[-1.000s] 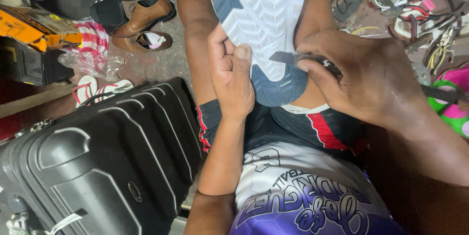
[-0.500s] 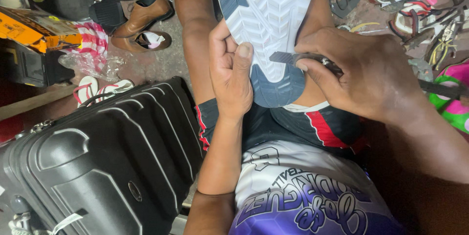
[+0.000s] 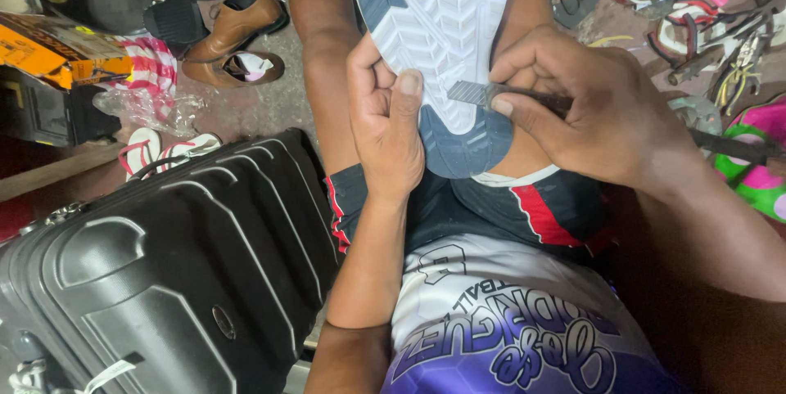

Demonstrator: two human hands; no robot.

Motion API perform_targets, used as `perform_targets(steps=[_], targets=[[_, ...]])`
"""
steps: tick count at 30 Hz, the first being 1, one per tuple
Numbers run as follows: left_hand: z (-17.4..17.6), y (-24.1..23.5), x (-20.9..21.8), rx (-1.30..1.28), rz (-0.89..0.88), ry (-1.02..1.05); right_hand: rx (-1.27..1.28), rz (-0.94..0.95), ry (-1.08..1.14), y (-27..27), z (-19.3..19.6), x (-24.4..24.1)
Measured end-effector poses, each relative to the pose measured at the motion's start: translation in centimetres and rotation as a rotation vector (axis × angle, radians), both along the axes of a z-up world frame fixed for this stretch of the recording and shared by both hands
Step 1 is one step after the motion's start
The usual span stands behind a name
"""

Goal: The person holds a sneaker sole-up and uses a small metal scraper to remove material from the white midsole area. The person repeatedly scrapes the same region of the sole while seated on the floor.

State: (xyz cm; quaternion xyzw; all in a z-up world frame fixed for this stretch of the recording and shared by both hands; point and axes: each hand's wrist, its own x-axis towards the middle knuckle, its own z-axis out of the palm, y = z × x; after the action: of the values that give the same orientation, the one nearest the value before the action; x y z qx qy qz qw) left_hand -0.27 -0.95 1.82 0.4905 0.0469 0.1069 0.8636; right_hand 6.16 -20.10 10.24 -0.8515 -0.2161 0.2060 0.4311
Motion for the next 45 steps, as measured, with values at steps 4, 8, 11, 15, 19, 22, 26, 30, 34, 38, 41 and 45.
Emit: perform_targets(steps=[4,8,11,15,19,22,26,30,34,38,41,45], targets=[[-0.4,-0.1,-0.1,0.013,-0.008,0.015,0.010,0.052,-0.195,0.0,-0.4,-0.1],[-0.7,0.2,0.2,-0.048,-0.001,0.008,0.204,0.005,-0.009,-0.6,-0.9,-0.1],[-0.7,0.4,0.5,-0.082,-0.010,0.000,0.476,-0.230,0.294,-1.1,-1.1,-0.1],[0.1,0.5,1.1,-0.153,-0.044,0.000,0.622,-0.313,0.289,-0.4,-2.2,0.5],[1.8,0.4,2.0,-0.130,-0.105,-0.036,0.759,-0.294,0.398,1.1,-3.9,0.6],[3.7,0.8,2.1,0.123,-0.021,-0.030,0.805,-0.315,0.340,1.8,-4.4,0.1],[6.7,1.6,1.0,0.753,0.241,-0.050,0.805,-0.403,0.294,2.0,-4.6,-0.2],[8.8,1.3,0.4,1.126,0.282,-0.160,0.762,-0.514,0.272,2.2,-5.1,-0.2],[9.4,1.0,0.7,1.256,0.278,-0.118,0.730,-0.488,0.222,2.2,-5.5,-0.5],[9.7,1.0,0.6,1.345,0.248,-0.100,0.619,-0.486,0.130,2.2,-5.9,-1.0],[9.6,1.3,0.5,1.394,0.223,-0.096,0.555,-0.441,0.060,2.3,-6.0,-1.1],[9.3,1.6,0.5,1.440,0.203,-0.107,0.600,-0.400,0.071,2.5,-6.1,-1.1]])
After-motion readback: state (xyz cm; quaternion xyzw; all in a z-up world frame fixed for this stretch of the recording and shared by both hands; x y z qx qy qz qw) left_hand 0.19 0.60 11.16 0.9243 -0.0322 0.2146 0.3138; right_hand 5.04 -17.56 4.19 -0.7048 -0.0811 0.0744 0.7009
